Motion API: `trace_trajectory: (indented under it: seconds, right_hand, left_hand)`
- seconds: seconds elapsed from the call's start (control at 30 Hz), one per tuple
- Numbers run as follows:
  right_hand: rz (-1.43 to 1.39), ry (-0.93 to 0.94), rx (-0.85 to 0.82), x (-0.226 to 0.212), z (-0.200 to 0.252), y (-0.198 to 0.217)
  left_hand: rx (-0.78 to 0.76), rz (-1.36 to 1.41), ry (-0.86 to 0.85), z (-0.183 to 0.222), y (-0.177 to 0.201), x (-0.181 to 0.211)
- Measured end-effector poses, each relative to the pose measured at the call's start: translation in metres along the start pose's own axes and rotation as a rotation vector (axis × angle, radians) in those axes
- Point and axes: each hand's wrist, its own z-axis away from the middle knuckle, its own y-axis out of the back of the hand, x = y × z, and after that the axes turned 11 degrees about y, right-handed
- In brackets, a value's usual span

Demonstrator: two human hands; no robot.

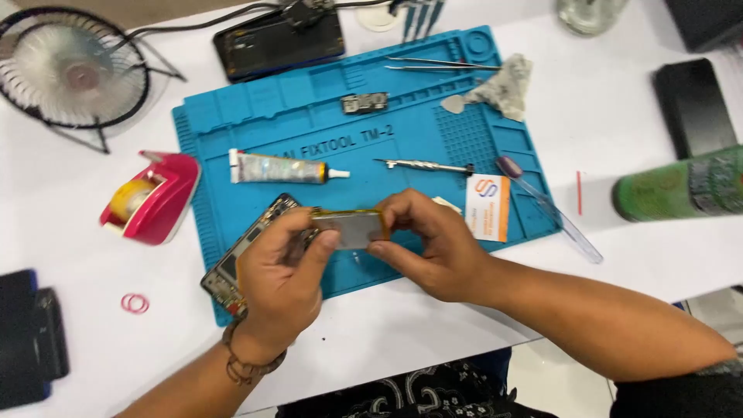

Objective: The person applies adhesive to the inside of a smartphone chassis, then places a battery into the chassis. The person then uses a screwdriver to secure a metal bracket over the battery connector area.

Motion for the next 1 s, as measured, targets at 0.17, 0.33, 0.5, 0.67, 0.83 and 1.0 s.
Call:
trace_trajectory:
  seconds: [0.17, 0.33, 0.5, 0.67, 0.83, 1.0]
  right_hand:
    - [0.305, 0.162, 0.071, -0.001, -0.001, -0.001]
    - [0.619, 0.494, 0.026, 0.007, 0.005, 0.008]
    - [0.752, 0.561, -0.062, 0.008, 0.000, 0.010]
    - [0.629, 0.508, -0.149, 0.003, -0.003, 0.007]
    - [0.711, 0.508, -0.123, 0.005, -0.001, 0.009]
    - [0.722, 0.522, -0.070, 0.005, 0.002, 0.008]
  left_hand:
    - [-0.019, 0.200, 0.104, -0.001, -0.002, 0.004]
    - [-0.168, 0.408, 0.185, 0.007, 0.002, 0.014]
    - [-0.249, 0.495, 0.113, 0.006, 0.004, 0.003]
    - [-0.290, 0.501, 0.101, 0.003, 0.006, -0.006]
    - [-0.285, 0.482, 0.125, 0.000, 0.008, -0.008]
    - [-0.184, 0.231, 0.148, -0.003, 0.008, 0.001]
